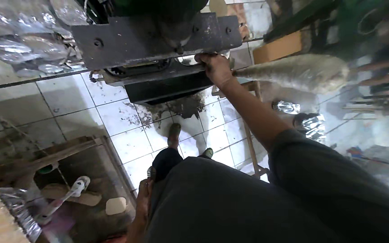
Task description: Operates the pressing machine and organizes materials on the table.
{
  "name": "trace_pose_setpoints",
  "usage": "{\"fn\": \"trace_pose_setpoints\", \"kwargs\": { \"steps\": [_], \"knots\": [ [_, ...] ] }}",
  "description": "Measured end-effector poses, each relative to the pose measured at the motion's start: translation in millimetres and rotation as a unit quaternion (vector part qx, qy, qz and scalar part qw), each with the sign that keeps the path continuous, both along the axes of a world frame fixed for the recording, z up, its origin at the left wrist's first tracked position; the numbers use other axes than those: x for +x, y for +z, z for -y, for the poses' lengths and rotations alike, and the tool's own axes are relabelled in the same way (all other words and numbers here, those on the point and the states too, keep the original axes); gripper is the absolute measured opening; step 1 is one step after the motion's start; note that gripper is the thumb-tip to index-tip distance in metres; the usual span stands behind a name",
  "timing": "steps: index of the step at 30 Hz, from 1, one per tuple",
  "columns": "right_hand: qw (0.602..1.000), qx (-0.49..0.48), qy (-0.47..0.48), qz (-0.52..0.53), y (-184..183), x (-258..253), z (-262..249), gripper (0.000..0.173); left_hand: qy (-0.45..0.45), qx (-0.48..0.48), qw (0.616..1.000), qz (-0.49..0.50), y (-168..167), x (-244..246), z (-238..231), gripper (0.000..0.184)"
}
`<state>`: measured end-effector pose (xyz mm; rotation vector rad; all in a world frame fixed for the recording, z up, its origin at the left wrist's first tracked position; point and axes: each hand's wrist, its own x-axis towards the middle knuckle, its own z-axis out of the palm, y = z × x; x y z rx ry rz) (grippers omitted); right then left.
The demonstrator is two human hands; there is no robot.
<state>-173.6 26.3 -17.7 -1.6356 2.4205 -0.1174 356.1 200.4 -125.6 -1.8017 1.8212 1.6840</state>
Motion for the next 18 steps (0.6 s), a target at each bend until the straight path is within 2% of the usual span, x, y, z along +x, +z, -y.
{"fn": "trace_pose_setpoints", "kwargs": {
  "steps": [4,7,10,12,14,16,18],
  "knots": [
    [0.998,0.037,-0.052,0.0,8,15,3,0.045,-0.083,0.05,0.995,-0.021,1,2,12,0.044],
    [0.998,0.054,-0.025,0.019,11,15,-5,0.056,-0.046,0.17,0.984,-0.022,19,1,28,0.042],
    [1.0,-0.022,0.011,0.005,-11,23,-16,0.058,-0.008,0.238,0.971,0.003,27,2,36,0.041],
    [0.997,-0.076,0.026,-0.022,-33,68,-1,0.06,0.0,0.248,0.968,0.025,33,-1,39,0.039],
    [0.993,-0.09,0.061,-0.04,-49,138,37,0.057,0.014,0.233,0.971,0.049,42,-6,41,0.036],
    [0.994,-0.075,0.074,0.004,-43,191,77,0.05,0.004,0.207,0.976,0.067,46,-6,43,0.035],
    [0.995,-0.05,0.065,0.051,-18,202,94,0.042,-0.009,0.188,0.979,0.08,49,2,45,0.033]
  ]
}}
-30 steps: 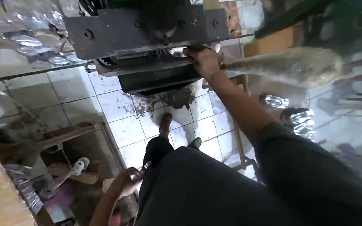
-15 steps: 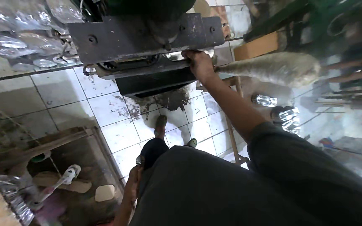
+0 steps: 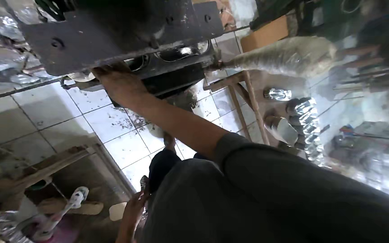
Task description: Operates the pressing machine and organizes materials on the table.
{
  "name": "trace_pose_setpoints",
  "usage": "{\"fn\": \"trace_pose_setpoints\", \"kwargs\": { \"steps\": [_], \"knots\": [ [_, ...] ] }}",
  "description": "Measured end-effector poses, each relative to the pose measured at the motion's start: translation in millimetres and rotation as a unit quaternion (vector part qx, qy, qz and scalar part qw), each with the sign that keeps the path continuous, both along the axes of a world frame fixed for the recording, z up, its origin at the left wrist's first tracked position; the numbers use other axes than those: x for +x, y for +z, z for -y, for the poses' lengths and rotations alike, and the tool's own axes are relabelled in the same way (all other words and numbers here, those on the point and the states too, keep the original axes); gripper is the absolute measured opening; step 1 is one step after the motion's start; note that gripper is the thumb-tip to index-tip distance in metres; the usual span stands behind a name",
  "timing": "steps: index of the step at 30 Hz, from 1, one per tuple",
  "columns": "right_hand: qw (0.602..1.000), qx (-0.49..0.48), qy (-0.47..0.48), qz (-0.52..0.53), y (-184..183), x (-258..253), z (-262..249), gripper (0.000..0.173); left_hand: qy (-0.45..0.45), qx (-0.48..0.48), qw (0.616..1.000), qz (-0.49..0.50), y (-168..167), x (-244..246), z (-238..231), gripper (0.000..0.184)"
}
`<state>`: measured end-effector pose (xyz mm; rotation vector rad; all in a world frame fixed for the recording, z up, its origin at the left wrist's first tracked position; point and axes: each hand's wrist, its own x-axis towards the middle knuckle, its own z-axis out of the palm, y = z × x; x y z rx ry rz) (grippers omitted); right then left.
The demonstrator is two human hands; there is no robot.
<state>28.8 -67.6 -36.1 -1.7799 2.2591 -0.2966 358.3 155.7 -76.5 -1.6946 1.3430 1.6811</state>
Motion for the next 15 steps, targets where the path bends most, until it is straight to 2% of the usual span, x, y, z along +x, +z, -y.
{"fn": "trace_pose_setpoints", "kwargs": {
  "steps": [2,4,6,8,10,12,13,15],
  "knots": [
    [0.998,0.061,0.002,0.027,17,-11,-4,0.045,0.027,-0.022,0.999,0.0,-6,14,-6,0.031],
    [0.995,0.098,0.016,0.026,17,-17,-3,0.051,0.068,-0.023,0.997,0.008,-18,29,-14,0.032],
    [0.993,0.11,0.029,0.015,10,-11,-5,0.053,0.073,-0.015,0.997,0.018,-26,43,-20,0.032],
    [0.994,0.098,0.035,0.014,10,-13,-16,0.062,0.051,-0.01,0.998,0.032,-30,48,-19,0.035],
    [0.999,0.038,-0.001,0.034,13,-26,-54,0.07,0.054,-0.013,0.997,0.045,-35,51,-19,0.036],
    [0.997,-0.004,-0.051,0.064,19,-56,-111,0.069,0.065,-0.017,0.997,0.048,-41,52,-20,0.039],
    [0.991,0.009,-0.076,0.108,31,-77,-142,0.065,0.069,-0.021,0.996,0.046,-42,51,-21,0.039],
    [0.972,0.026,-0.115,0.204,84,-128,-195,0.049,0.056,-0.025,0.997,0.041,-39,49,-21,0.039]
  ]
}}
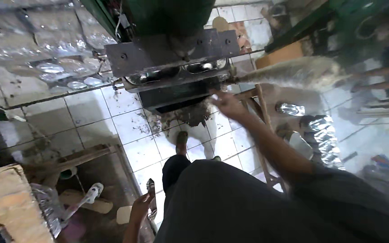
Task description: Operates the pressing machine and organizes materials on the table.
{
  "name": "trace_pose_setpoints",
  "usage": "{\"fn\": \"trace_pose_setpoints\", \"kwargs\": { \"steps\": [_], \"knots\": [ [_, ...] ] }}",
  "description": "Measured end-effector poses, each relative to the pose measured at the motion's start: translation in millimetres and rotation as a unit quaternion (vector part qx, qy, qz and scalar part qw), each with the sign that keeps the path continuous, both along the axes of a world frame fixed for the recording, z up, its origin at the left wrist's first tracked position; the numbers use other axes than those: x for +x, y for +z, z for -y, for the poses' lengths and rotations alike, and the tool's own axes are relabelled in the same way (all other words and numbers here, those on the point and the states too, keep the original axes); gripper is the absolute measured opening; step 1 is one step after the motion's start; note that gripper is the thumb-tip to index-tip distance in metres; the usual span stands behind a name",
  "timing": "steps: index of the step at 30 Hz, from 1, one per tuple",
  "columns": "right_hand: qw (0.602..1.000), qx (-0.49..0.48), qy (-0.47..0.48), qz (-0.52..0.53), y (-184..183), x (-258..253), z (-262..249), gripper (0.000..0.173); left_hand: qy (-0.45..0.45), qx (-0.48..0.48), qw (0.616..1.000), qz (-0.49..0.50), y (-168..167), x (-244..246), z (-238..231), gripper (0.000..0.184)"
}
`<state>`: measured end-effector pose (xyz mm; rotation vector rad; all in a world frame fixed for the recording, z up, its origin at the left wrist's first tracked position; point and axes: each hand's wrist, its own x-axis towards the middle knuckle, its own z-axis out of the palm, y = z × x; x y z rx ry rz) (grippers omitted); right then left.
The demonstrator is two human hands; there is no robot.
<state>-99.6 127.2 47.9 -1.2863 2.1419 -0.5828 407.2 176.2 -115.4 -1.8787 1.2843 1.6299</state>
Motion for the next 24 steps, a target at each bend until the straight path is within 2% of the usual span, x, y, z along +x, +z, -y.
{"fn": "trace_pose_setpoints", "kwargs": {
  "steps": [2,4,6,8,9,11,13,15,16,19,21,24],
  "knots": [
    [0.998,-0.064,-0.006,-0.016,69,-58,-31,0.033,-0.037,-0.018,0.999,-0.002,2,0,-2,0.039],
    [0.984,-0.121,-0.047,-0.124,134,-112,-38,0.036,-0.087,-0.04,0.995,-0.003,13,-10,2,0.04],
    [0.968,-0.044,-0.136,-0.204,171,-165,-46,0.047,-0.158,-0.084,0.984,-0.008,23,-38,9,0.038],
    [0.96,0.079,-0.195,-0.186,169,-197,-64,0.058,-0.223,-0.138,0.965,-0.017,29,-78,13,0.039],
    [0.956,0.126,-0.193,-0.181,160,-201,-73,0.06,-0.261,-0.173,0.949,-0.024,30,-97,13,0.04],
    [0.958,0.142,-0.15,-0.197,143,-189,-96,0.05,-0.347,-0.224,0.91,-0.022,41,-147,14,0.041],
    [0.97,0.104,-0.152,-0.156,133,-165,-153,0.044,-0.385,-0.257,0.885,-0.046,57,-217,7,0.035],
    [0.975,0.083,-0.185,-0.086,102,-133,-236,0.049,-0.426,-0.283,0.854,-0.093,84,-301,-17,0.034],
    [0.973,0.06,-0.216,-0.051,75,-115,-279,0.053,-0.451,-0.305,0.826,-0.148,96,-342,-29,0.031],
    [0.954,0.016,-0.3,-0.001,-38,-62,-396,0.065,-0.556,-0.323,0.72,-0.263,130,-470,-68,0.03],
    [0.932,0.053,-0.356,0.042,-115,-36,-453,0.065,-0.621,-0.337,0.661,-0.254,143,-548,-99,0.034],
    [0.859,0.16,-0.459,0.164,-190,-25,-494,0.06,-0.684,-0.366,0.576,-0.258,140,-655,-144,0.037]
  ]
}}
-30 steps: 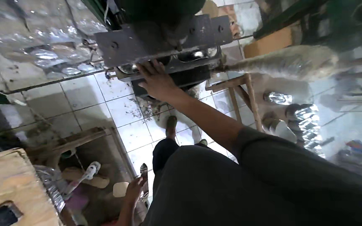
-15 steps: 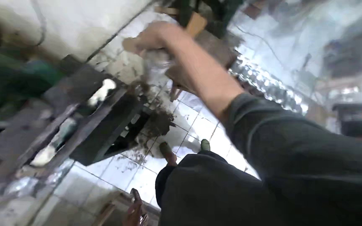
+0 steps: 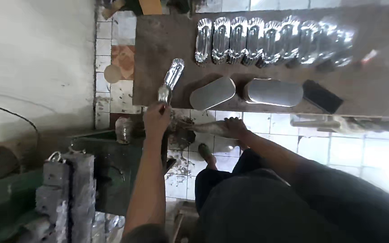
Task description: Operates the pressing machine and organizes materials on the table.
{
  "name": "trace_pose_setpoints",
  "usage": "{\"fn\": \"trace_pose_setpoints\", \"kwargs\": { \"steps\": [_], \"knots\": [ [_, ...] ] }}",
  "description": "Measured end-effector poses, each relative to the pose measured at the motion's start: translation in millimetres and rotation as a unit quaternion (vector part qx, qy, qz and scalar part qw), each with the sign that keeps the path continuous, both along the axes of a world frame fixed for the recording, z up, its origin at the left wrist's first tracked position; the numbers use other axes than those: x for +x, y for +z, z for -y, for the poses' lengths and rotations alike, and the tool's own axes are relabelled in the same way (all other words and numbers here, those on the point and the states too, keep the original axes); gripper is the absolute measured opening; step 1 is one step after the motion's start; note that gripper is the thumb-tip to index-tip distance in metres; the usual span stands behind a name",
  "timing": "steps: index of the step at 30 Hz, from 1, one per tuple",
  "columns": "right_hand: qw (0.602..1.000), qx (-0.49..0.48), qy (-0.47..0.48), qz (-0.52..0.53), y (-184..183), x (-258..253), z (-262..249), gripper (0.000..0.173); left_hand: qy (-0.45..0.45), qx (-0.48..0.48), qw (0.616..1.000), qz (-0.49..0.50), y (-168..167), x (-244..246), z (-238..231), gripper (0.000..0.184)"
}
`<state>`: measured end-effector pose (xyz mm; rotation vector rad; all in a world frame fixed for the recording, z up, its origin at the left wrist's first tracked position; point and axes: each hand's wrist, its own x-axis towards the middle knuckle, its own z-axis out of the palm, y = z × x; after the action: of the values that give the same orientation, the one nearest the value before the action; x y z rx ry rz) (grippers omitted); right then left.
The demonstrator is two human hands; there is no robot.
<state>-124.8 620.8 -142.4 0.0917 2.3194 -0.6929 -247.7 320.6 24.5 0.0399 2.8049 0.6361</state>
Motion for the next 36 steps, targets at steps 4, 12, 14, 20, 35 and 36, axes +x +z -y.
{"fn": "trace_pose_setpoints", "kwargs": {
  "steps": [4,12,14,20,35,36],
  "knots": [
    [0.991,0.055,-0.122,0.032,-56,-13,-8,0.07,-0.083,-0.06,0.995,-0.018,-29,-109,-43,0.036],
    [0.982,0.039,-0.181,0.022,-109,-6,-31,0.066,-0.052,-0.145,0.986,0.065,-62,-127,-75,0.05],
    [0.98,0.036,-0.191,0.047,-101,-7,-32,0.066,-0.047,-0.153,0.985,0.062,-64,-130,-75,0.041],
    [0.99,-0.037,-0.134,0.032,-48,-8,-25,0.057,0.006,-0.115,0.993,0.037,-57,-157,-80,0.035],
    [0.973,-0.075,-0.059,0.212,19,193,-253,0.053,-0.269,-0.081,0.96,-0.016,25,-22,-183,0.072],
    [0.972,-0.036,-0.05,0.227,21,202,-264,0.055,-0.274,-0.101,0.956,-0.005,10,-14,-186,0.071]
  ]
}}
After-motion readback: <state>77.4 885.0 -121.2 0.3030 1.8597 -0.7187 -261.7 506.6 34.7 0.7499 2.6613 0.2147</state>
